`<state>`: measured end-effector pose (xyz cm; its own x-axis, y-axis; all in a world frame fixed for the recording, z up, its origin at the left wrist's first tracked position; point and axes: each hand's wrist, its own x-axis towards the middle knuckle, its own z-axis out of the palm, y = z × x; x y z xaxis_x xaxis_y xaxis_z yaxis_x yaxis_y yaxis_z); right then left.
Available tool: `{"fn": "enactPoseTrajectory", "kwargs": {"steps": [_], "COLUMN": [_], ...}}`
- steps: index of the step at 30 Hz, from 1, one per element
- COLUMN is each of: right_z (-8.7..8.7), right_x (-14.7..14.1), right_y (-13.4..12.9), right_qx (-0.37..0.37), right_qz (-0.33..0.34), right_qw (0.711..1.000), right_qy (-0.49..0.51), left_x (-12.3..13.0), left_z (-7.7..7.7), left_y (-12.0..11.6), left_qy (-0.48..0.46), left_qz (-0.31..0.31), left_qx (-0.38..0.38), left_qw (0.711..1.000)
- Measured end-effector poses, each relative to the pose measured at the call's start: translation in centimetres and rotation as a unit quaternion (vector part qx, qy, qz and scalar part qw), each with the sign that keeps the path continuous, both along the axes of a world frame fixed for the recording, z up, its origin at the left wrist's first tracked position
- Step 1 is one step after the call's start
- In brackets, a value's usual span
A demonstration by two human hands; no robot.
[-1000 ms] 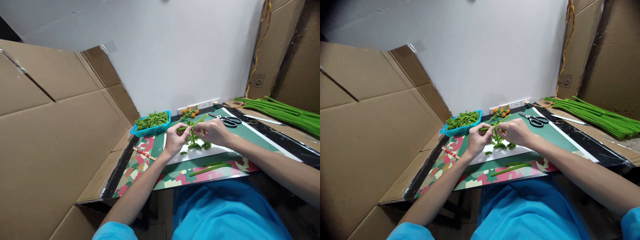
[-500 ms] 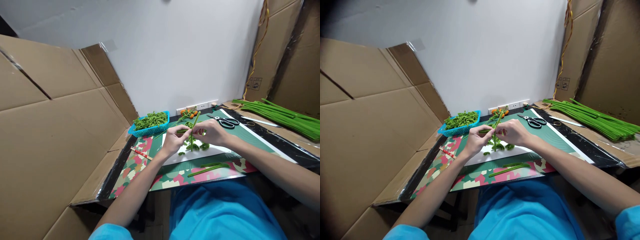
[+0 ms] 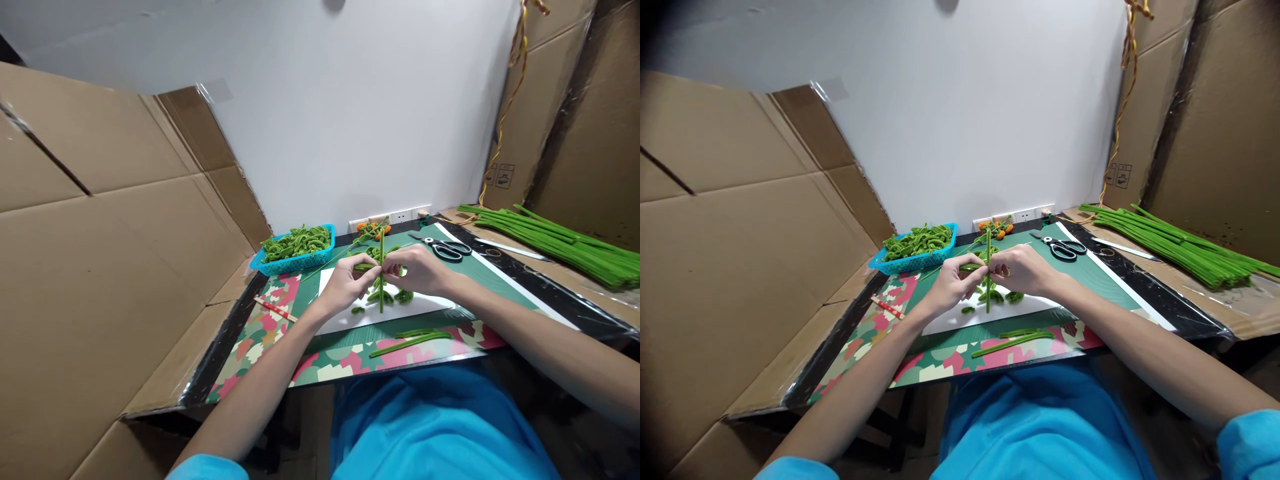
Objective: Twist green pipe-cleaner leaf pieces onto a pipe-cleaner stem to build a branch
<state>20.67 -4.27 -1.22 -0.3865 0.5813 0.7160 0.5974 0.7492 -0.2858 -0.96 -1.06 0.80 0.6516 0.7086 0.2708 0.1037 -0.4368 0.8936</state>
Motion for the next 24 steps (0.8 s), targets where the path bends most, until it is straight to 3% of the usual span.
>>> {"fn": "enactPoseTrajectory", "kwargs": {"steps": [11,24], "right_z": [0.01,0.15], "right_x": [0.55,0.29], "right_y": [0.02,-0.39], "right_qx": [0.106,0.137], "right_qz": [-0.013,-0.051], "right_qw": [0.994,0.989], "right_qy": [0.016,-0.038], "left_x": [0.45,0.5], "left_z": [0.43,0.15], "left_y": [0.23,0.37], "left_qy": [-0.087,-0.103], "left_qz": [0.008,0.015], "left_qx": [-0.127,-0.103], "left_qw": [0.988,0.989]}}
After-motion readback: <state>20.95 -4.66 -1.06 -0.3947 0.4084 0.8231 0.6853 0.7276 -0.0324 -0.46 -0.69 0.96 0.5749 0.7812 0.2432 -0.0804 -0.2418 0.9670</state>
